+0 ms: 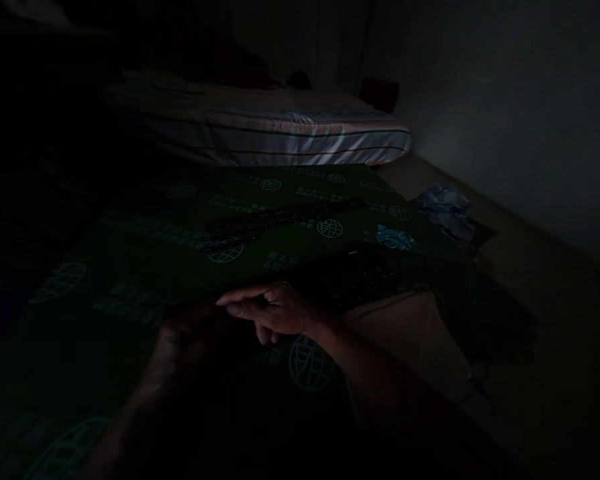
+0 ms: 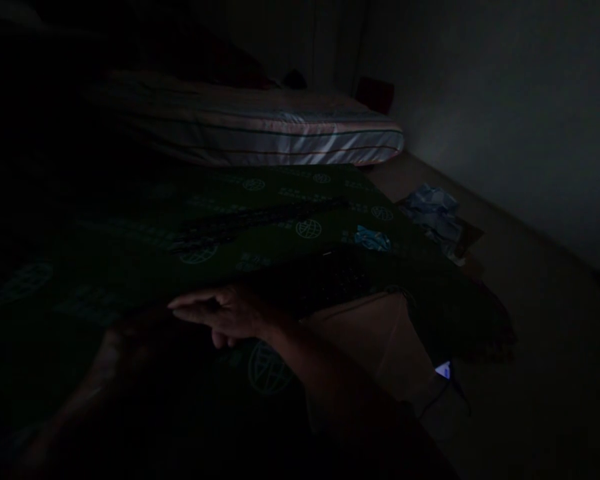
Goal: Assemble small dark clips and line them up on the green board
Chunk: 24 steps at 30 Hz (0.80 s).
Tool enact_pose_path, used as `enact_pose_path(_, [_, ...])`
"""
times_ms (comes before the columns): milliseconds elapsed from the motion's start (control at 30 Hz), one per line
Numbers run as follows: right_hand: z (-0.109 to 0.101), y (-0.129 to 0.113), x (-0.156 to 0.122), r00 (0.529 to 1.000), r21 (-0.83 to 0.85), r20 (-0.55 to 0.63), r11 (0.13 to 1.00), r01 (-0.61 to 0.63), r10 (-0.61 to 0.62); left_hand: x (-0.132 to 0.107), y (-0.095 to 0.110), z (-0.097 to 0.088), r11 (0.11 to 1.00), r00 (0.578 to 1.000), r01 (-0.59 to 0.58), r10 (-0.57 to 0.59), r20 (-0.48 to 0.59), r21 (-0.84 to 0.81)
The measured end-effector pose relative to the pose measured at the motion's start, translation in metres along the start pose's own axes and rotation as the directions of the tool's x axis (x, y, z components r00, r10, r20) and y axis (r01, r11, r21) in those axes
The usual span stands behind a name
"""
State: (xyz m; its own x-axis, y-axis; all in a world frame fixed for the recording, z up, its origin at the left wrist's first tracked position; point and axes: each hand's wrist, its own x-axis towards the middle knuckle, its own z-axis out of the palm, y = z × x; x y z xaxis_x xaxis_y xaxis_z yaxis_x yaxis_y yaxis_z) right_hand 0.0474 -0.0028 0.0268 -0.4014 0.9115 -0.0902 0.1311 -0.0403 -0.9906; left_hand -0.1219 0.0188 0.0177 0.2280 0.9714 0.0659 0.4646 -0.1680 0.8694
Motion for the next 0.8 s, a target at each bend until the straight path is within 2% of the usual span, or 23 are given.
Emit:
enact_pose_path(133, [0.000, 0.002, -0.005, 0.994, 0.100, 0.106, 0.995, 0.020, -0.030, -0.004, 0.000, -0.005, 0.992, 0.992, 0.034, -0.019, 0.121, -0.121])
enact_pose_path(233, [0.002, 0.005, -0.007, 0.984, 0.189, 0.176, 0.982, 0.006, -0.040, -0.006, -0.003, -0.006, 0.994, 0.994, -0.009, 0.020, 0.106, -0.110])
enact_pose_path(300, [0.004, 0.007, -0.007, 0.990, 0.270, 0.112, 0.962, 0.049, -0.082, -0.008, -0.005, -0.006, 0.993, 0.990, 0.000, 0.017, 0.140, -0.121])
enact_pose_path(367, [0.006, 0.009, -0.007, 0.984, 0.266, -0.081, 0.948, 0.176, -0.160, -0.009, -0.007, -0.006, 0.987, 0.991, 0.033, -0.012, 0.132, -0.156])
enact_pose_path(433, [0.008, 0.012, -0.006, 0.916, 0.077, -0.283, 0.946, 0.316, -0.283, -0.010, -0.009, -0.006, 0.974, 0.991, 0.088, -0.065, 0.116, -0.206])
enact_pose_path(467, [0.009, 0.014, -0.005, 0.868, -0.068, -0.333, 0.928, 0.366, -0.367, -0.010, -0.010, -0.006, 0.965, 0.989, 0.111, -0.086, 0.117, -0.236])
enact_pose_path(500, [0.010, 0.016, -0.004, 0.826, -0.220, -0.335, 0.890, 0.400, -0.453, -0.010, -0.011, -0.006, 0.955, 0.988, 0.125, -0.095, 0.121, -0.270])
enact_pose_path(567, [0.012, 0.021, -0.001, 0.770, -0.462, -0.236, 0.765, 0.448, -0.593, -0.011, -0.012, -0.007, 0.928, 0.988, 0.123, -0.082, 0.128, -0.352])
enact_pose_path(667, [0.017, 0.026, 0.004, 0.741, -0.642, -0.064, 0.596, 0.482, -0.668, -0.010, -0.011, -0.010, 0.872, 0.989, 0.118, -0.059, 0.138, -0.476])
enact_pose_path(733, [0.019, 0.025, 0.007, 0.740, -0.682, -0.003, 0.543, 0.490, -0.672, -0.010, -0.010, -0.011, 0.834, 0.985, 0.148, -0.077, 0.155, -0.531])
enact_pose_path(800, [0.020, 0.021, 0.009, 0.740, -0.684, 0.032, 0.525, 0.507, -0.672, -0.010, -0.009, -0.013, 0.804, 0.982, 0.179, -0.109, 0.155, -0.567])
